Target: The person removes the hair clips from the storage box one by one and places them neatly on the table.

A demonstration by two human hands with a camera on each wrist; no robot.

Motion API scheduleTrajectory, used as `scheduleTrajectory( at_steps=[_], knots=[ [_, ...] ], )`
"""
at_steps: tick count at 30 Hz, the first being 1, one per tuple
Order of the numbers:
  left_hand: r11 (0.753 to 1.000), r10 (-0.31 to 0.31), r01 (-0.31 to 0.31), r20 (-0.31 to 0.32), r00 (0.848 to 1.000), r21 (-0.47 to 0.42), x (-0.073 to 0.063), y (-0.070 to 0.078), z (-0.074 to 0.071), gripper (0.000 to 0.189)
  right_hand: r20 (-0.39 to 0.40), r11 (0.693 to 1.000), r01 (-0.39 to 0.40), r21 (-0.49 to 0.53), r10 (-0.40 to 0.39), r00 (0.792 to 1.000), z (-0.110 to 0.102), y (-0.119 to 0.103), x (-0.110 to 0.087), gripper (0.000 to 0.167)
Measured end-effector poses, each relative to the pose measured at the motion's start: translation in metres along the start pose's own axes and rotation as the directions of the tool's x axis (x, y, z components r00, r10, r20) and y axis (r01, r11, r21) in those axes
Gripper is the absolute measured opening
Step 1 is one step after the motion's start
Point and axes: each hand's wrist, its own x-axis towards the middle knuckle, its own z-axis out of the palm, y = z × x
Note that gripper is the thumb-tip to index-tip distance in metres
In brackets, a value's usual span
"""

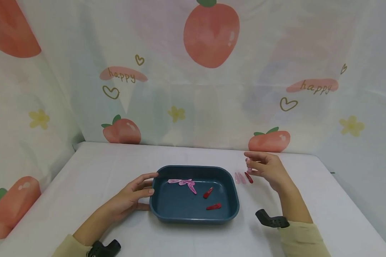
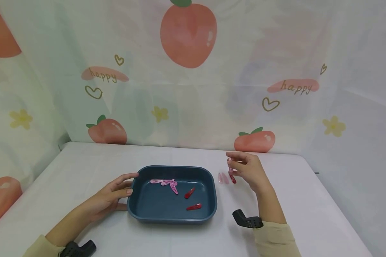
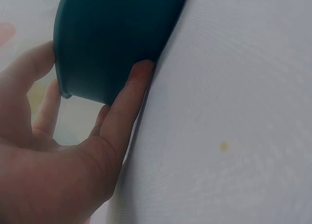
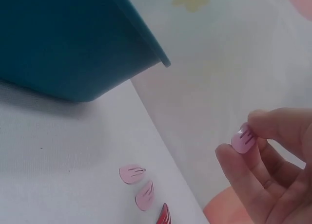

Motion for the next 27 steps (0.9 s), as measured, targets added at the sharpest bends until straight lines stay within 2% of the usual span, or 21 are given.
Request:
scheduleTrajectory(
  at_steps=[8, 27],
  knots=[
    [1.0, -0.01, 0.01, -0.01, 1.0, 0.006, 0.0, 0.001, 0.001, 0.058, -0.014, 0.998, -0.059, 0.007, 0.06, 0.998, -0.004, 0.009, 0.002, 0.045],
    [1.0, 0.009, -0.009, 0.014, 1.0, -0.006, 0.0, 0.001, 0.002, 0.058, -0.04, 0.991, -0.131, -0.033, 0.13, 0.991, -0.009, 0.029, 0.004, 0.045]
  ],
)
